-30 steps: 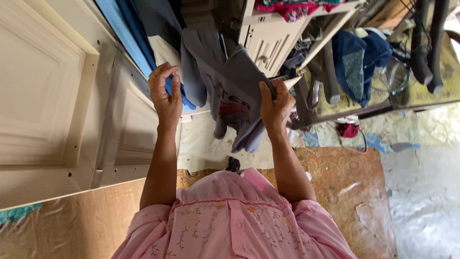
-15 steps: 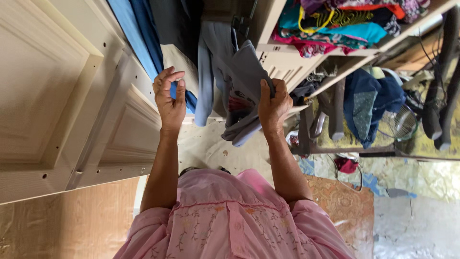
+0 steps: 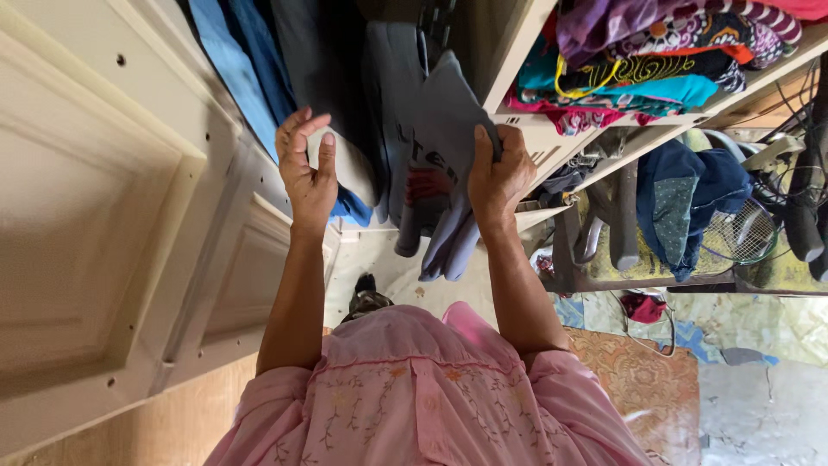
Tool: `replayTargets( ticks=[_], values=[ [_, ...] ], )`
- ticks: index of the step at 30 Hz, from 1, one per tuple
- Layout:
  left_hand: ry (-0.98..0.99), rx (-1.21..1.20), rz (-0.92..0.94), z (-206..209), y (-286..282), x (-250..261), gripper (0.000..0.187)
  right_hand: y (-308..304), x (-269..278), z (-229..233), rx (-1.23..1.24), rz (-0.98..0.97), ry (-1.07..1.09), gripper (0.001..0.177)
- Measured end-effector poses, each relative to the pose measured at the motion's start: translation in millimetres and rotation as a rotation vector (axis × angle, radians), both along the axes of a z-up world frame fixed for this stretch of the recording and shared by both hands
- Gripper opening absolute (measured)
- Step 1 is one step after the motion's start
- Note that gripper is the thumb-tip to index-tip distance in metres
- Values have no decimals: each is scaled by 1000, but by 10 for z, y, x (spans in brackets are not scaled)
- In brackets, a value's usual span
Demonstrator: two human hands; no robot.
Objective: The person takes several garments from a pile on a table, places each on a hanger, and hangs them in a wardrobe. Items handled include a denim shirt, a jacket, a gray t-shirt, and a hoodie. The person adjusts the garments on the hangers before placing them on the wardrobe rail.
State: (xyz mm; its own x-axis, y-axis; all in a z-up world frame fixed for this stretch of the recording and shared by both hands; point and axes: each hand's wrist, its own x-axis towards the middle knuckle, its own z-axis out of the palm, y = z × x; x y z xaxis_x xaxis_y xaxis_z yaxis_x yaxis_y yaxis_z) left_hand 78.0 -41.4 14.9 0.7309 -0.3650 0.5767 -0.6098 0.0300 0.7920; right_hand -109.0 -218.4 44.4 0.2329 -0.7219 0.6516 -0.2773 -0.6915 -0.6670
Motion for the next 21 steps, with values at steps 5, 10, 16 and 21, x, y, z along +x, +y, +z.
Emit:
replayTargets(
  ticks=[5, 10, 16, 21],
  values=[
    [-30, -14, -14, 132, -67, 372, 26, -184, 423, 218, -53, 23, -64, 19],
    [-29, -30, -18, 183, -127, 679, 29, -359, 858, 430, -178, 6, -159, 19],
    [59, -31, -54, 172, -177, 927, 34, -601, 1418, 616, -174, -18, -255, 22],
    [61, -17, -55, 139, -213, 1065, 37, -840, 1862, 674, -325, -47, -259, 18]
  ],
)
